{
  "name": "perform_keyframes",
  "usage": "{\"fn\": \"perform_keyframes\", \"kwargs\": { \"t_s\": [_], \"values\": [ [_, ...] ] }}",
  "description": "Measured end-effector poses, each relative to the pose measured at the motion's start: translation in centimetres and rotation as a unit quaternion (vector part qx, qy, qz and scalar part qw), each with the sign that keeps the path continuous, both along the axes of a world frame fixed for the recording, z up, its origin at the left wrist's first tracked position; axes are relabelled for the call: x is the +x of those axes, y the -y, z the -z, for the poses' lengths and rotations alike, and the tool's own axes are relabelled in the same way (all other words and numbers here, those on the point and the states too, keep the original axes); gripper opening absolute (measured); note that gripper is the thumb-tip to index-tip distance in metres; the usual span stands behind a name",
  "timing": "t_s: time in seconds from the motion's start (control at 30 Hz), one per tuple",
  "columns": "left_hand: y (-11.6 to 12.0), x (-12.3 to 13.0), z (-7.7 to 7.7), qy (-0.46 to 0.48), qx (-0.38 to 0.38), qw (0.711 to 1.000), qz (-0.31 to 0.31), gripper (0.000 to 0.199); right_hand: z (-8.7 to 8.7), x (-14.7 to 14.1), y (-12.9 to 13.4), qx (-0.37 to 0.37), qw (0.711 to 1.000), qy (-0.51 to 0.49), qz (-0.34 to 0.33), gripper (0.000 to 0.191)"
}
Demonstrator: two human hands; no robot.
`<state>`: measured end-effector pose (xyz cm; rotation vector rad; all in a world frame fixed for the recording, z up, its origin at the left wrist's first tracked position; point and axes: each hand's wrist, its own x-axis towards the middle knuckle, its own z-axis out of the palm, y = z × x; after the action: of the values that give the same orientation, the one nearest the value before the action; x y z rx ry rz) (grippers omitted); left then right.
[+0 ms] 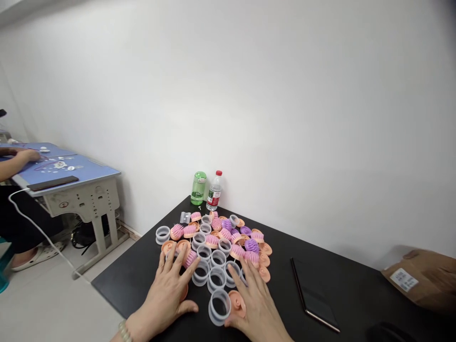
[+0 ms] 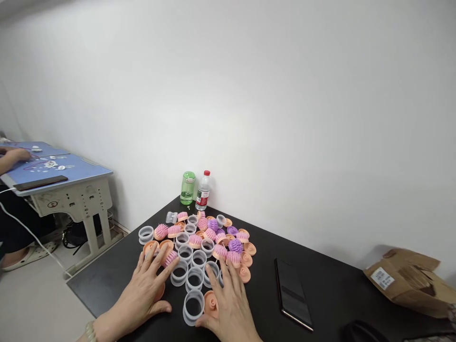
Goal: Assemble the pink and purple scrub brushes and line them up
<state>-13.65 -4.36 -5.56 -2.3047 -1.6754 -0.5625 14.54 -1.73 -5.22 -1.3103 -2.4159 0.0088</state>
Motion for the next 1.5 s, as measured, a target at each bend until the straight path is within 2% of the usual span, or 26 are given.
{"fn": "perform_keyframes", "kwargs": {
  "t_s": [0.17,0.3,0.37,0.43,0.5,0.53,0.6,0.7,0.87,1.1,1.3,1.4,1.5],
  "values": [
    [-1.1,0.1,0.2,-0.004,0.016,1.000,0.020,0.097,-0.1,-1.0,-1.6,0.011,1.000,0.019,-0.005,0.101],
    [-1.3,-0.5,-1.1,-0.007,0.040,0.998,0.038,0.099,-0.1,-1.3,-2.0,0.033,0.999,0.013,0.016,0.098],
    [-1.5,-1.8,-1.9,0.012,0.054,0.998,0.012,0.097,0.0,-1.0,-1.8,0.061,0.998,0.012,0.021,0.097],
    [-2.3,-3.6,-2.5,0.052,0.057,0.996,-0.047,0.090,0.1,-0.3,-1.5,0.089,0.996,0.017,0.025,0.096],
    [-3.5,-5.5,-2.6,0.102,0.033,0.991,-0.079,0.082,0.0,0.5,-1.3,0.095,0.994,0.026,0.048,0.096],
    [-4.3,-6.4,-2.5,0.129,0.009,0.987,-0.093,0.076,-0.1,0.9,-1.3,0.085,0.993,0.031,0.072,0.096],
    [-6.1,-7.6,-2.2,0.176,-0.049,0.978,-0.105,0.076,-0.2,1.3,-1.4,0.042,0.990,0.036,0.129,0.096],
    [-8.7,-8.0,-2.0,0.196,-0.074,0.973,-0.100,0.070,-0.4,1.2,-1.7,-0.049,0.981,0.034,0.183,0.096],
    [-12.1,-7.2,-2.1,0.186,-0.076,0.977,-0.078,0.065,-0.8,0.3,-2.5,-0.145,0.971,0.031,0.186,0.099],
    [-15.3,-6.0,-1.8,0.170,-0.075,0.980,-0.074,0.063,-1.5,-0.6,-3.5,-0.153,0.971,0.029,0.179,0.103],
    [-16.5,-5.8,-2.1,0.168,-0.064,0.983,-0.049,0.056,-2.2,-1.5,-4.0,-0.156,0.972,0.024,0.172,0.102],
    [-16.0,-6.5,-2.6,0.176,-0.049,0.983,-0.034,0.057,-2.3,-1.4,-3.5,-0.150,0.974,0.005,0.171,0.102],
    [-14.6,-7.1,-3.2,0.193,-0.037,0.980,-0.032,0.062,-2.3,-0.1,-2.3,-0.106,0.979,0.002,0.173,0.086]
  ]
}}
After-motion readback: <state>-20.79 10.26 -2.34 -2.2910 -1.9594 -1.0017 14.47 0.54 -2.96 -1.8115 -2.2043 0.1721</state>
